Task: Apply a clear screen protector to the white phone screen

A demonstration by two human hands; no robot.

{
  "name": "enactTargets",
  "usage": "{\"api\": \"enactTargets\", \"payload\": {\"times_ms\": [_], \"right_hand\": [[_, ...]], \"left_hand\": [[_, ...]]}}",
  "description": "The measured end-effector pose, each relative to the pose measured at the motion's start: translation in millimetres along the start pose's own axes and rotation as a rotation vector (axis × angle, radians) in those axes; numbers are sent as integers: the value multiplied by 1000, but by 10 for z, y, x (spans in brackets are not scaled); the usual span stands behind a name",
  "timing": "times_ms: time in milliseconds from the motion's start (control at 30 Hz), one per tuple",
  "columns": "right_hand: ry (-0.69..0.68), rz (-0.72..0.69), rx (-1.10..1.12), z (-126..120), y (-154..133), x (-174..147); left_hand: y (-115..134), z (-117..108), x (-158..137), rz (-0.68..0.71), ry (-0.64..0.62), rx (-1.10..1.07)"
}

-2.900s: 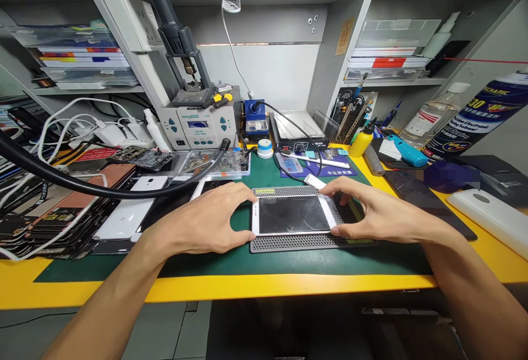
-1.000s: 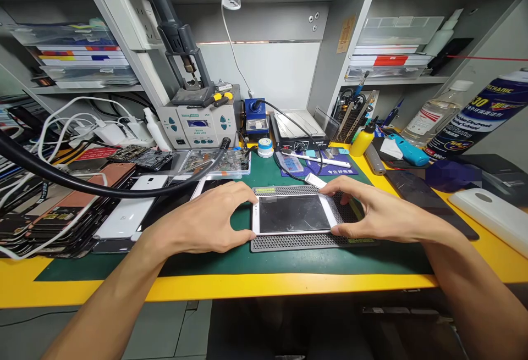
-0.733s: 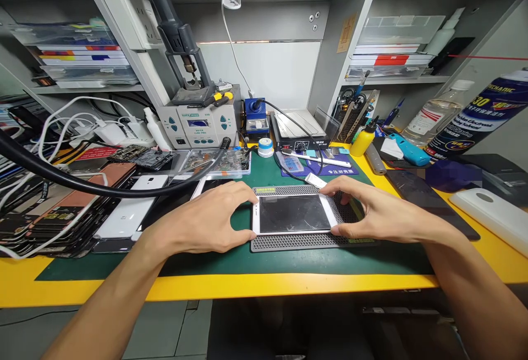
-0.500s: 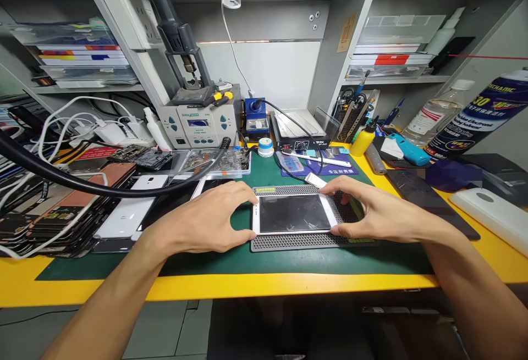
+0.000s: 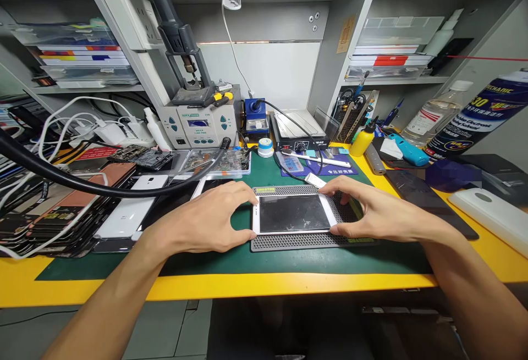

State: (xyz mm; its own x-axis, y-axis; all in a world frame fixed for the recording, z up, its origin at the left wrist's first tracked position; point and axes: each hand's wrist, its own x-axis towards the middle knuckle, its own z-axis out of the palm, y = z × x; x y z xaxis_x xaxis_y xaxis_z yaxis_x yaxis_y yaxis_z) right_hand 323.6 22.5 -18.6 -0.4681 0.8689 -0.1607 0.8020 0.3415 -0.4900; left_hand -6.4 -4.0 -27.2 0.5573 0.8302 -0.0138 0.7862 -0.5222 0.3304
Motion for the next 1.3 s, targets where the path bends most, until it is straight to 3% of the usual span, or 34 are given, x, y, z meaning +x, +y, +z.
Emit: {"api": "enactTargets", "payload": {"times_ms": [1300], "right_hand": [[-5,-24,12,23,63,20]], "left_hand": [[27,-17,-41,80,46,35]]}}
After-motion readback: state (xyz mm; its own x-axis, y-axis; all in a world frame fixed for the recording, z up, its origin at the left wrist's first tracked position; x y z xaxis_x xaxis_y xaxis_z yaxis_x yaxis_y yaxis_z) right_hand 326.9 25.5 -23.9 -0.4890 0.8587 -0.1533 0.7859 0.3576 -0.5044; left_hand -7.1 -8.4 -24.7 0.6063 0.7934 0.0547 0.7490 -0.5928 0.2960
